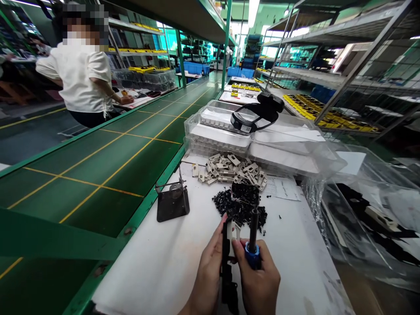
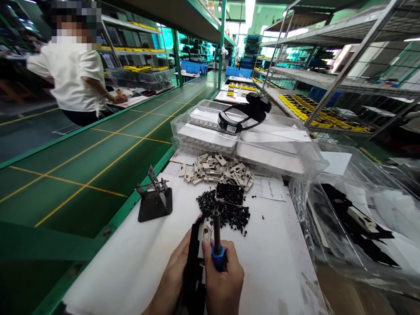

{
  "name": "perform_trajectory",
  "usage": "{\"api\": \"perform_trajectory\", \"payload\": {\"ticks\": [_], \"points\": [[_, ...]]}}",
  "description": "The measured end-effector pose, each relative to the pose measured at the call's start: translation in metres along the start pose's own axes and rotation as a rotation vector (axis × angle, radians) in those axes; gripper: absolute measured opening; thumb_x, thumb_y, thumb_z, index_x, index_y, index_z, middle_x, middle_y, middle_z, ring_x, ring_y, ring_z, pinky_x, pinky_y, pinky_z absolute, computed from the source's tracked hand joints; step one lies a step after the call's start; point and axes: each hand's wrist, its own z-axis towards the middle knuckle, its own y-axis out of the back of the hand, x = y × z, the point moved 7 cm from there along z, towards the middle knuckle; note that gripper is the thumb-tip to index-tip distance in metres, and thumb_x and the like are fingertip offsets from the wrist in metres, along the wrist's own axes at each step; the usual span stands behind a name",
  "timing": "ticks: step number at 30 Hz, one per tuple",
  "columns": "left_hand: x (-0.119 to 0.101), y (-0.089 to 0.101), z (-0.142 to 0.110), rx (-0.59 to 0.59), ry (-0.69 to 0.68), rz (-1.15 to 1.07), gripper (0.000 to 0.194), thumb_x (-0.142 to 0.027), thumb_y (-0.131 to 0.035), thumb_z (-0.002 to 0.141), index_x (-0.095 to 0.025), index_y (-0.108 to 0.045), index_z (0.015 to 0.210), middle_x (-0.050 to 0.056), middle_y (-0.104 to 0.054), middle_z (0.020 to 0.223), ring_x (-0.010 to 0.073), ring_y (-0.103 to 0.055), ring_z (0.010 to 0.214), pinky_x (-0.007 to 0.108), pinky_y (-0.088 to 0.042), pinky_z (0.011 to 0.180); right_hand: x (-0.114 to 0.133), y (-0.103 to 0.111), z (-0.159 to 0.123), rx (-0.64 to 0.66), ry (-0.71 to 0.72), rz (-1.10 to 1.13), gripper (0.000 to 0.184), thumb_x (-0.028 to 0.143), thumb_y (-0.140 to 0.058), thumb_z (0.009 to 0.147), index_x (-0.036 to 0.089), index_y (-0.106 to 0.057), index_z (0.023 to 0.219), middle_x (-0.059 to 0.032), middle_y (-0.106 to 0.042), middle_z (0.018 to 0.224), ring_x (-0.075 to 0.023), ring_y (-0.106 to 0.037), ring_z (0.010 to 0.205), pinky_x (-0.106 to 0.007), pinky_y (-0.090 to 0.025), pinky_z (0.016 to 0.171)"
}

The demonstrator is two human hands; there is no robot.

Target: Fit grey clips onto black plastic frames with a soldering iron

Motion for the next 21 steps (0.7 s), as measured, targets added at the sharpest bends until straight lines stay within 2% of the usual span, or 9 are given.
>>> {"api": "perform_trajectory", "payload": {"ticks": [2, 3, 5, 7, 9, 11, 15, 18, 21], "points": [[-0.007, 0.004, 0.003, 0.003, -0.045, -0.056, 0.061, -0.04, -0.07, 0.084, -0.03, -0.049, 0.141, 0.006, -0.064, 0.131, 0.0228, -0.06, 0.116, 0.03, -0.045, 0.097, 0.001, 0.0, 0.003, 0.069, 0.031, 0.056, 0.029, 0.047, -0.069, 0.081, 0.018, -0.071, 0.082, -0.0036, -0.069, 0.075, -0.0173, -0.065, 0.067, -0.022, -0.053, 0.06], [-0.009, 0.005, 0.004, 0.005, -0.039, -0.066, 0.059, -0.037, -0.071, 0.084, -0.028, -0.051, 0.139, 0.006, -0.065, 0.13, 0.0226, -0.061, 0.114, 0.03, -0.046, 0.096, 0.003, -0.001, 0.005, 0.13, 0.055, 0.079, 0.028, 0.046, -0.07, 0.08, 0.018, -0.073, 0.083, -0.0046, -0.07, 0.078, -0.0185, -0.066, 0.07, -0.023, -0.054, 0.062], [-0.01, 0.007, 0.005, 0.025, 0.001, -0.023, 0.048, -0.034, -0.073, 0.082, -0.018, -0.062, 0.126, 0.01, -0.071, 0.114, 0.0242, -0.066, 0.103, 0.03, -0.05, 0.086, 0.004, 0.0, 0.007, 0.23, 0.063, 0.125, 0.027, 0.044, -0.071, 0.078, 0.018, -0.075, 0.082, -0.0052, -0.069, 0.079, -0.0191, -0.066, 0.069, -0.023, -0.054, 0.06], [-0.008, 0.004, 0.005, 0.087, 0.063, 0.022, 0.037, -0.034, -0.073, 0.081, -0.01, -0.069, 0.109, 0.012, -0.073, 0.093, 0.0244, -0.068, 0.088, 0.03, -0.051, 0.075, -0.001, 0.006, 0.007, 0.26, -0.022, 0.192, 0.028, 0.046, -0.071, 0.077, 0.019, -0.076, 0.081, -0.0043, -0.068, 0.078, -0.0178, -0.064, 0.064, -0.024, -0.052, 0.057], [-0.007, -0.003, 0.003, 0.162, 0.111, 0.035, 0.03, -0.034, -0.071, 0.083, -0.009, -0.071, 0.098, 0.01, -0.072, 0.081, 0.0207, -0.067, 0.075, 0.028, -0.05, 0.068, -0.006, 0.014, 0.003, 0.239, -0.136, 0.249, 0.033, 0.051, -0.07, 0.077, 0.019, -0.077, 0.083, -0.003, -0.066, 0.072, -0.0166, -0.06, 0.059, -0.024, -0.05, 0.055], [-0.008, -0.009, 0.002, 0.192, 0.106, 0.036, 0.023, -0.032, -0.069, 0.085, -0.01, -0.071, 0.092, 0.008, -0.071, 0.077, 0.0163, -0.064, 0.069, 0.025, -0.049, 0.065, -0.009, 0.022, -0.001, 0.181, -0.201, 0.218, 0.04, 0.055, -0.072, 0.072, 0.018, -0.076, 0.088, -0.0025, -0.066, 0.068, -0.0171, -0.059, 0.058, -0.025, -0.048, 0.053], [-0.01, -0.015, 0.006, 0.111, 0.053, 0.02, 0.02, -0.031, -0.073, 0.082, -0.013, -0.069, 0.088, 0.005, -0.071, 0.077, 0.0142, -0.063, 0.067, 0.023, -0.048, 0.062, -0.004, 0.031, -0.007, 0.034, -0.184, 0.015, 0.047, 0.053, -0.083, 0.057, 0.019, -0.074, 0.087, -0.0039, -0.071, 0.075, -0.0206, -0.064, 0.064, -0.026, -0.049, 0.053], [-0.012, -0.015, 0.007, 0.063, 0.048, 0.034, 0.028, -0.032, -0.076, 0.079, -0.012, -0.069, 0.098, 0.008, -0.073, 0.087, 0.0177, -0.066, 0.076, 0.027, -0.051, 0.069, -0.004, 0.021, -0.007, 0.092, -0.191, 0.024, 0.042, 0.055, -0.079, 0.065, 0.018, -0.074, 0.085, -0.005, -0.074, 0.074, -0.0227, -0.066, 0.065, -0.029, -0.053, 0.059], [-0.016, -0.014, 0.006, 0.093, 0.052, 0.055, 0.031, -0.032, -0.075, 0.079, -0.012, -0.07, 0.102, 0.011, -0.073, 0.094, 0.0195, -0.066, 0.081, 0.029, -0.052, 0.074, -0.007, 0.016, -0.005, 0.103, -0.227, 0.124, 0.045, 0.056, -0.078, 0.066, 0.016, -0.075, 0.086, -0.0073, -0.076, 0.076, -0.0263, -0.069, 0.07, -0.033, -0.056, 0.065]]}}
